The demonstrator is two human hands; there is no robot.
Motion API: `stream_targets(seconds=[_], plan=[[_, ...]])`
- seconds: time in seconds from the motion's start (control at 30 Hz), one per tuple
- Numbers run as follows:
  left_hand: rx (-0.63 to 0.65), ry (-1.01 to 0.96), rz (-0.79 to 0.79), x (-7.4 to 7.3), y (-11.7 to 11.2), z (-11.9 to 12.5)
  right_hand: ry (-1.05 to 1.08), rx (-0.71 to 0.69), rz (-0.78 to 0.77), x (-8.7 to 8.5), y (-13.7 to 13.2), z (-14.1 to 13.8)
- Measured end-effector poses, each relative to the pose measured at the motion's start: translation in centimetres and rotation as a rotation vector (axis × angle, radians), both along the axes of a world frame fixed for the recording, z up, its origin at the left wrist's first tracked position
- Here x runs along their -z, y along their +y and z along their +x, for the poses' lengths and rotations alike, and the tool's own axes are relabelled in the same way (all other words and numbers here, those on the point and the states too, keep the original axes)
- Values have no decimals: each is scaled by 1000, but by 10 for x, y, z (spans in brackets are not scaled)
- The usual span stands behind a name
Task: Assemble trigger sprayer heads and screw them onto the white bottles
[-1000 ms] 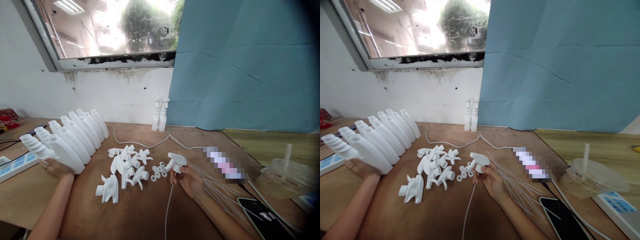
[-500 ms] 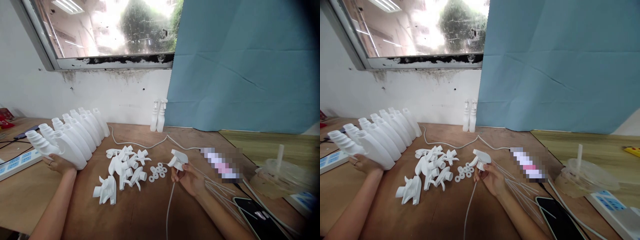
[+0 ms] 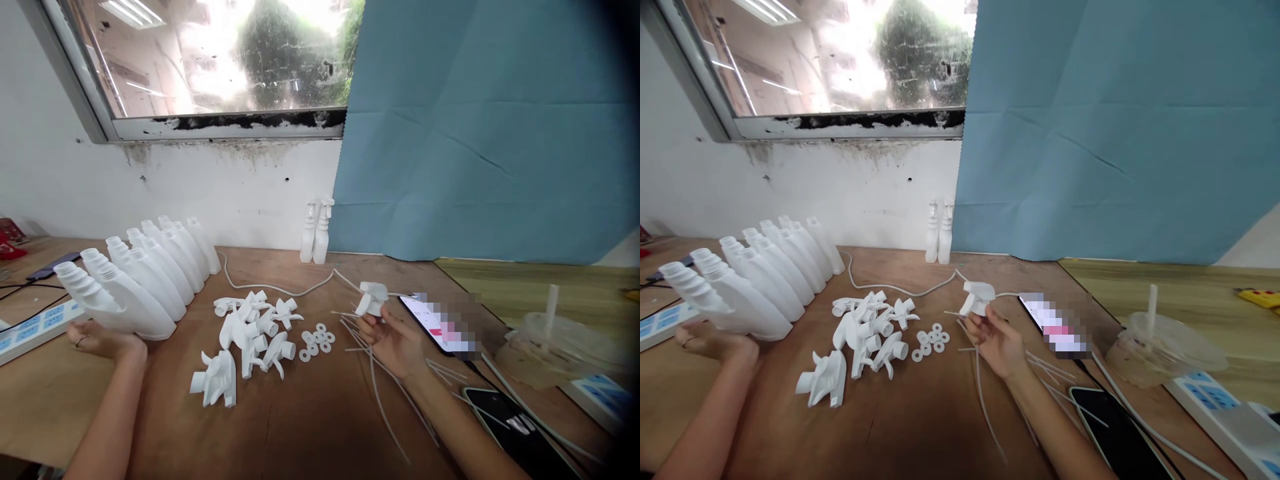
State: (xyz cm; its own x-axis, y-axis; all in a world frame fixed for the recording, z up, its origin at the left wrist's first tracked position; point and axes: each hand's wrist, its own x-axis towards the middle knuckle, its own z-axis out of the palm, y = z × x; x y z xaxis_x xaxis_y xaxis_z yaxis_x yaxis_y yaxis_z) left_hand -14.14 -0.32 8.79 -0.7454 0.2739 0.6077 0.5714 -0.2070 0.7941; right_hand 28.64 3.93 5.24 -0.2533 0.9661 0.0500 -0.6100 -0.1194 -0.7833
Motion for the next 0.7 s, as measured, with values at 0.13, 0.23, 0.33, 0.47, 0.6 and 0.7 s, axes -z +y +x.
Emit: stream_targets(seconds=[0.13,0.23,0.33,0.47,0.6,0.7], plan=[[48,34,71,1,-4,7,-41,137,-31,-12,10,16],[62,90,262,11,-5,27,-71,239,-99,-15,17,28],[373,205,366,28,-18,74,-103,315,-145,-14,21,34],[1246,625,-156,47,-48,150,-196,374,-113,-8,23,32],[1537,965,-347,60,-55,192,-312,413,-64,-6,21,24],[1481,956,-392,72,-50,196,-370,423,-57,-5,19,19]])
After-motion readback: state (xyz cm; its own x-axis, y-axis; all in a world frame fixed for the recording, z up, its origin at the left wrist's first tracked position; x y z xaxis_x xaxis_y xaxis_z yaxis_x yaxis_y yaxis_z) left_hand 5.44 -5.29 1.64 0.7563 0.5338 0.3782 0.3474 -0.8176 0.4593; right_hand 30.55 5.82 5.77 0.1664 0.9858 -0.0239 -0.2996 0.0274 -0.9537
